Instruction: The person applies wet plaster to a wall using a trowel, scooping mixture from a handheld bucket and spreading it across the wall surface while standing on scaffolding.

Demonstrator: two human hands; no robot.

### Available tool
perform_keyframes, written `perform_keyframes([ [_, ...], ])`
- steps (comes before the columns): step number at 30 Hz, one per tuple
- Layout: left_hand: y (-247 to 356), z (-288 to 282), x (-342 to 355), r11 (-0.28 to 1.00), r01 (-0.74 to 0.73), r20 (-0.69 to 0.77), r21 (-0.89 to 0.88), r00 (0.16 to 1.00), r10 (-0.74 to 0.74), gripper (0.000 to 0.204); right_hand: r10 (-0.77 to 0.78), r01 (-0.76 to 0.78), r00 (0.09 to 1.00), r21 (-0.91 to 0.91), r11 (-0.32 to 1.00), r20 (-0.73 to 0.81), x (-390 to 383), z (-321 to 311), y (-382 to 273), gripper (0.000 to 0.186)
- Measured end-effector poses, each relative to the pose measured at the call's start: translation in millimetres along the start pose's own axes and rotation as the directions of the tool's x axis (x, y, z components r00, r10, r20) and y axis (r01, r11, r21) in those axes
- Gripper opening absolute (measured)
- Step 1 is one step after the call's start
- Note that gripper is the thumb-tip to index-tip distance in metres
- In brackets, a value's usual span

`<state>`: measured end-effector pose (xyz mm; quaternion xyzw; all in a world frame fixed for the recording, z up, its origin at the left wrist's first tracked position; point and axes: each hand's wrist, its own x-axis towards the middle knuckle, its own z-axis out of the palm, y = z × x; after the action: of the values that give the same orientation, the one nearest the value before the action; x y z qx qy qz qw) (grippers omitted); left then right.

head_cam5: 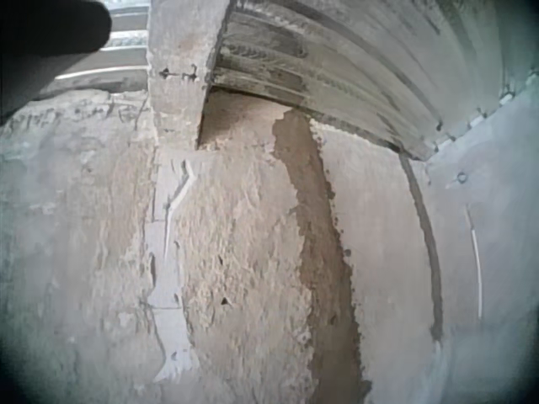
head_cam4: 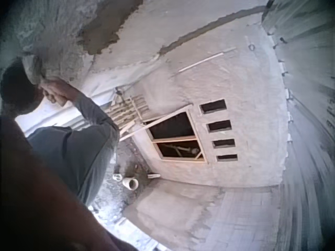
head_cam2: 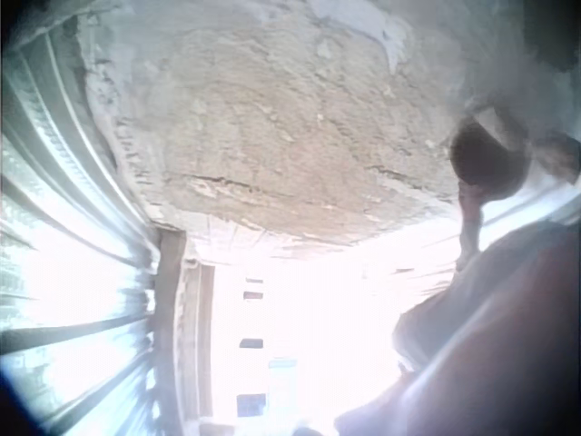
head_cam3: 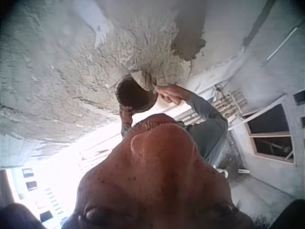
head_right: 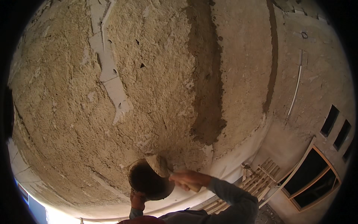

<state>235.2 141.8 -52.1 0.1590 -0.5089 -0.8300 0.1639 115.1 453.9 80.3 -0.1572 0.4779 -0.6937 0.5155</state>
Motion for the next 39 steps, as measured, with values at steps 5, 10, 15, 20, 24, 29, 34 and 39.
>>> perform_keyframes([
  [5, 13.3, 21.9, -3.4, 1.000, 0.004, -0.044, -0.001, 0.999, -0.004, 0.046, -0.015, 0.026, 0.997, -0.141, 0.990, 0.077, 7.3, 7.4, -37.4, 0.043],
  [10, -13.8, 3.5, -4.7, 0.994, 0.041, -0.085, -0.097, 0.995, -0.050, 0.048, -0.171, 0.149, 0.980, 0.195, 0.969, 0.103, 1.2, 9.8, -41.3, 0.044],
  [15, -35.3, -5.9, 1.0, 0.977, 0.175, -0.079, -0.117, 0.979, -0.185, 0.047, -0.111, 0.082, 0.989, -0.264, 0.961, -0.098, -14.0, -3.4, -25.7, 0.038],
  [20, -66.3, 44.6, 16.8, 0.980, 0.186, 0.084, 0.068, 0.978, -0.191, 0.050, -0.262, 0.040, 0.964, -0.999, 0.011, 0.036, 30.9, -96.6, 110.0, 0.041],
  [24, -102.7, 40.3, 39.9, 0.763, -0.233, 0.244, 0.603, 0.964, 0.101, 0.066, -0.592, -0.317, 0.790, -0.933, -0.170, -0.160, 61.3, -88.4, 160.7, 0.040],
  [29, -59.0, 90.9, 18.4, 0.605, -0.385, 0.415, 0.697, 0.905, 0.097, 0.081, -0.356, -0.179, 0.898, -0.953, 0.243, -0.260, 37.0, -103.1, 216.5, 0.043],
  [34, -67.1, 72.2, 23.6, 0.568, -0.492, 0.526, 0.659, 0.842, 0.118, 0.075, 0.136, -0.166, 0.975, -0.168, 0.972, -0.174, 19.6, -58.2, 182.6, 0.048],
  [39, -96.4, 42.5, 41.6, 0.819, -0.232, 0.394, 0.525, 0.919, 0.008, 0.062, 0.010, -0.014, 1.000, 0.555, 0.832, 0.010, 28.7, -38.7, 178.7, 0.041],
])
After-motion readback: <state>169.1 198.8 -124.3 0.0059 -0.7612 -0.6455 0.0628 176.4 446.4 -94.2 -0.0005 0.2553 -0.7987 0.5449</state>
